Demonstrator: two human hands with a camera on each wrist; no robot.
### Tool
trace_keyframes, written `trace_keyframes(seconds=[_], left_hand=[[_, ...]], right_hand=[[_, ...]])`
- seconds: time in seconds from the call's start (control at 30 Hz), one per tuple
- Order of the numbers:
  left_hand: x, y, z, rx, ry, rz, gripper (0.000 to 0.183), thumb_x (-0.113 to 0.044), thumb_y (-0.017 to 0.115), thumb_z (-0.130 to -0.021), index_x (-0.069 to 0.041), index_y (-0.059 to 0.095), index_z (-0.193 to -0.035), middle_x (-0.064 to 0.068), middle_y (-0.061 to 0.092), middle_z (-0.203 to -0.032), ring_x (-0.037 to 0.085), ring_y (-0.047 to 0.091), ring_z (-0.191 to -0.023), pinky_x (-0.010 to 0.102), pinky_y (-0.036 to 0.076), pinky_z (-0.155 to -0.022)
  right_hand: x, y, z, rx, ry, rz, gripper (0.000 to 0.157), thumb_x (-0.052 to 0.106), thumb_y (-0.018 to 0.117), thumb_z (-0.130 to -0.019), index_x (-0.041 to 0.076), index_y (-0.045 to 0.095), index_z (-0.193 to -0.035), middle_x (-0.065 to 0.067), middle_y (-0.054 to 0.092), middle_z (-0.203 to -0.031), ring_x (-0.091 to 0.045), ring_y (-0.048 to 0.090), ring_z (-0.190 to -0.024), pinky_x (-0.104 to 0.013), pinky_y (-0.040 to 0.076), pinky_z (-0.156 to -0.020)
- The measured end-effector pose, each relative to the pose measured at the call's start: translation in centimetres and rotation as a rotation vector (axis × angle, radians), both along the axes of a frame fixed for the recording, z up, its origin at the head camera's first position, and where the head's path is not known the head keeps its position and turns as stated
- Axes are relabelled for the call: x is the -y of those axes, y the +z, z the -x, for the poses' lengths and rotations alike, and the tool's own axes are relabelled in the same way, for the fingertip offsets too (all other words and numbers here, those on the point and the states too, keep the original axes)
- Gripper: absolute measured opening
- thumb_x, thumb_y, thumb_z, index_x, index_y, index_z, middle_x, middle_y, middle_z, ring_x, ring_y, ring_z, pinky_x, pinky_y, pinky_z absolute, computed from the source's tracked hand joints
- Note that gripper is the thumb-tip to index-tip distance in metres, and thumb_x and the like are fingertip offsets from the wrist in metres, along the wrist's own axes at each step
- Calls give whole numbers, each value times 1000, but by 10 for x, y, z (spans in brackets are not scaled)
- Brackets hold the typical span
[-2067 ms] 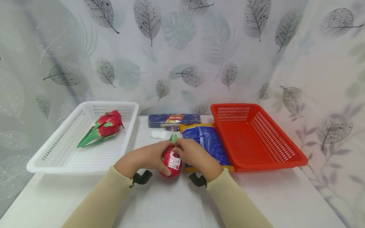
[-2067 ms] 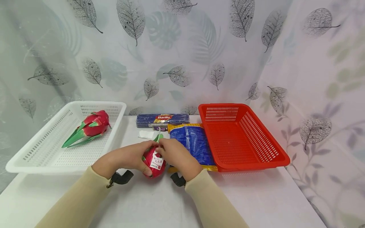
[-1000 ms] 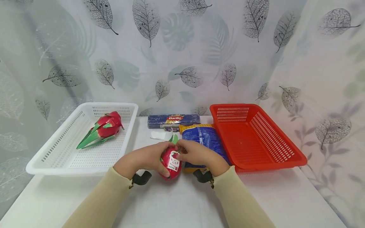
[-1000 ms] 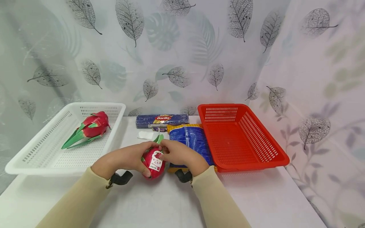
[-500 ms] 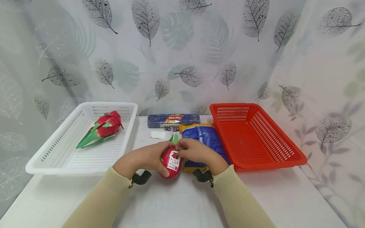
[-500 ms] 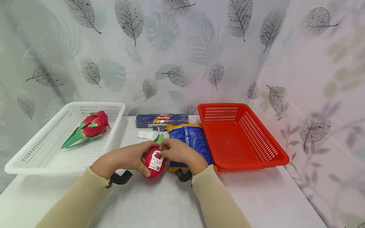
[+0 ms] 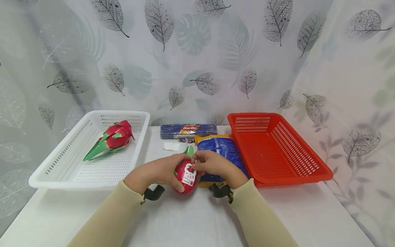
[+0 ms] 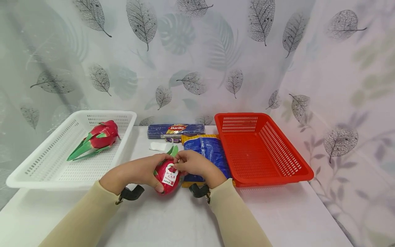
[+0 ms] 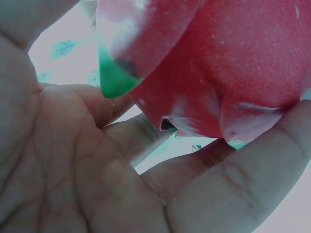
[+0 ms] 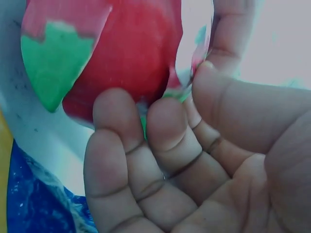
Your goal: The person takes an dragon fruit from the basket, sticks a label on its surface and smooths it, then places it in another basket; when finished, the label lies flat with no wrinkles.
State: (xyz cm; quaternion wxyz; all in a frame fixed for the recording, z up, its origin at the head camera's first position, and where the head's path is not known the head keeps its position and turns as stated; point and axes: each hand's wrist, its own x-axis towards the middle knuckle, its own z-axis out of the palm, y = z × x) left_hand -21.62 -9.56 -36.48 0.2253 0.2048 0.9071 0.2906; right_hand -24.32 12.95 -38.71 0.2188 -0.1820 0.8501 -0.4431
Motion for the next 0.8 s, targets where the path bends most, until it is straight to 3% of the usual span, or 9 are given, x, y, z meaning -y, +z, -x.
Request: trace_keyframes(seconds=[0.1,0.23,0.4,0.57,0.8], left_hand=[[0,-1,0,-1,6,7,97,-32,100,-73,-20,47,-153,0,60,-138,21,56,-128,44,64,-96],[-2,-4,1,-13,29,10,102,-37,100,-72,-20,44,-156,1,60,-142,22,56,-131,44,64,-95],[-6,-2,0,-80,26,21,110,-42,100,-71,-23,41,-162,1,58,-149,23,56,-135,44,64,-98],[2,8,-4,-124,40,55,113,-38,100,-71,-24,39,-165,3,54,-158,26,52,-144,49,62,-103],[17,26,-9,-168,116,145,116,-38,99,-74,-18,33,-168,12,47,-165,36,45,-153,59,53,-113]], right_hand=[[3,1,-2,-15,-33,-42,11,19,70,-103,11,68,-110,-4,71,-88,-20,71,-81,-32,63,-78],[7,8,-9,-123,-54,-176,13,26,71,-103,16,71,-113,-3,71,-94,-22,68,-88,-36,62,-81],[11,23,-23,-232,-66,-308,34,32,73,-101,19,71,-132,-3,72,-119,-23,65,-110,-46,63,-95],[15,25,-30,-231,-14,-290,60,34,76,-98,18,58,-153,-7,63,-146,-28,60,-134,-52,61,-103],[26,22,-34,-160,40,-273,56,36,67,-104,27,53,-158,-5,55,-155,-29,52,-144,-51,63,-98]])
